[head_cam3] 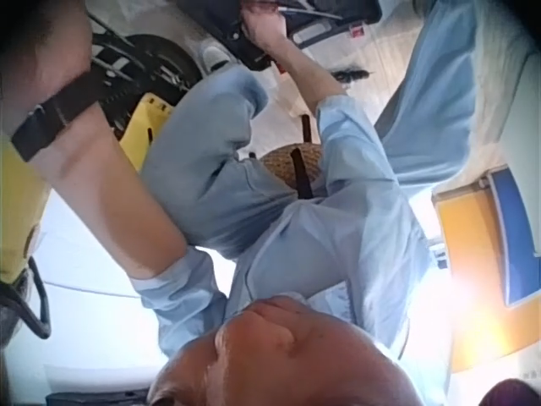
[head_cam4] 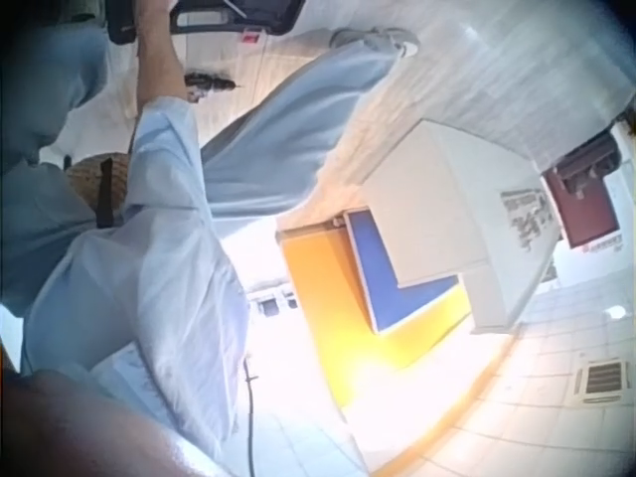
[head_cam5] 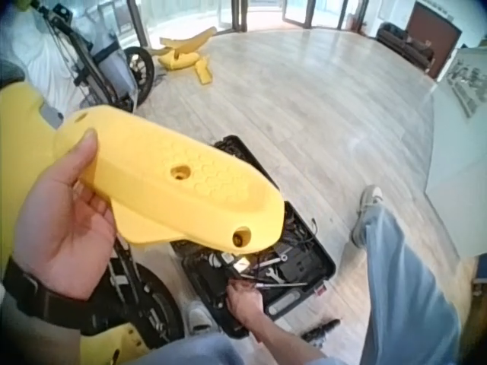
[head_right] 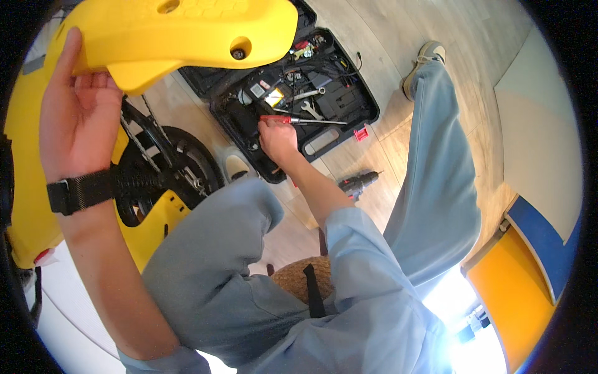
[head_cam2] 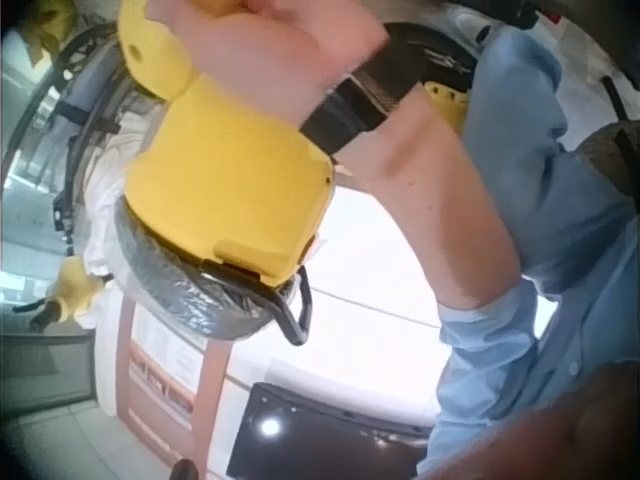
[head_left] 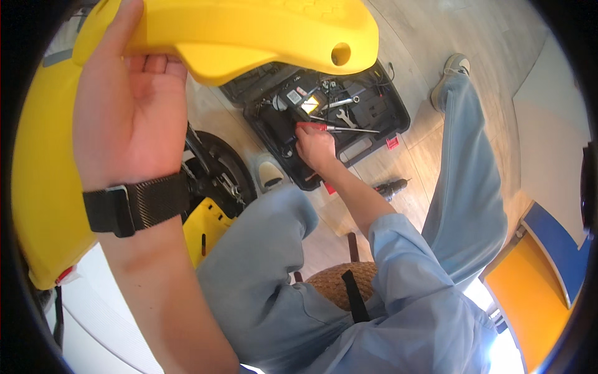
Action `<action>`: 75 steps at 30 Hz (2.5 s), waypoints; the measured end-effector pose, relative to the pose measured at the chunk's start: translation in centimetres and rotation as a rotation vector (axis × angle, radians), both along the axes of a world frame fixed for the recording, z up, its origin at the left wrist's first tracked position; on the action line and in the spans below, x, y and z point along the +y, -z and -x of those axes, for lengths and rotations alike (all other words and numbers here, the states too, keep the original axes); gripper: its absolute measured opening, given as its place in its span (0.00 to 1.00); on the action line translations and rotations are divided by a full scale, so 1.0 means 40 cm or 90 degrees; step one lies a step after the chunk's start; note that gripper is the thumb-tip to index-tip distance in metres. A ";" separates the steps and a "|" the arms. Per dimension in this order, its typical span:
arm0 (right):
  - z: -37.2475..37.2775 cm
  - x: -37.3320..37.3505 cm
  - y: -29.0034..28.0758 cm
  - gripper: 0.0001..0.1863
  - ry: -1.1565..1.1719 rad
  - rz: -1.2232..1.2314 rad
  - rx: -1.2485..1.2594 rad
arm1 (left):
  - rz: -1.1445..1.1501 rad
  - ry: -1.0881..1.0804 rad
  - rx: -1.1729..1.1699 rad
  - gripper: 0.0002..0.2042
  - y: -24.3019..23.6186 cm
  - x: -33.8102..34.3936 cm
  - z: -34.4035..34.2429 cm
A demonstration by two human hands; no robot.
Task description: Using a power drill to remove and install plastic fairing components on a yellow motorcycle.
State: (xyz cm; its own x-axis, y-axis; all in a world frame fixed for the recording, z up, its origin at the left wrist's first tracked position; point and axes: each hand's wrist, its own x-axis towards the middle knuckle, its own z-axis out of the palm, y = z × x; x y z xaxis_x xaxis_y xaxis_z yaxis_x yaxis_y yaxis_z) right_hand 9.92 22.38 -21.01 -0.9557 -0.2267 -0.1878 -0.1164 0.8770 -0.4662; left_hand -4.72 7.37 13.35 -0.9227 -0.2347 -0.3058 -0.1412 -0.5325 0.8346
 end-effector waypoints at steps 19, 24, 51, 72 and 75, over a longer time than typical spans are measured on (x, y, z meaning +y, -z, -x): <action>0.494 -0.251 0.052 0.11 0.034 -0.216 -0.018 | -0.064 -0.113 -0.036 0.17 -0.136 -0.080 -0.048; 0.528 -0.225 0.098 0.11 0.141 -0.152 -0.043 | -0.069 -0.059 -0.050 0.17 -0.152 -0.055 -0.033; 0.198 0.401 -0.997 0.11 0.103 0.446 0.293 | -0.101 0.343 -0.122 0.15 -0.108 0.324 -0.205; 0.159 0.471 -0.967 0.09 0.118 0.547 0.177 | -0.034 0.424 -0.104 0.15 -0.124 0.375 -0.251; 0.158 0.475 -0.976 0.09 0.105 0.507 0.175 | -0.041 0.426 -0.097 0.15 -0.125 0.376 -0.253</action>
State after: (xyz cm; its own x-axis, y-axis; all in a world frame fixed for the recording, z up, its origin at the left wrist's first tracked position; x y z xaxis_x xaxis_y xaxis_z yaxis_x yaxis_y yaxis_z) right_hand 3.59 41.38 18.02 -0.9762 -0.0465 0.2118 -0.2155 0.3155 -0.9241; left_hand 5.38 22.41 18.34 -0.8079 0.3937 -0.4385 -0.5706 -0.3369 0.7489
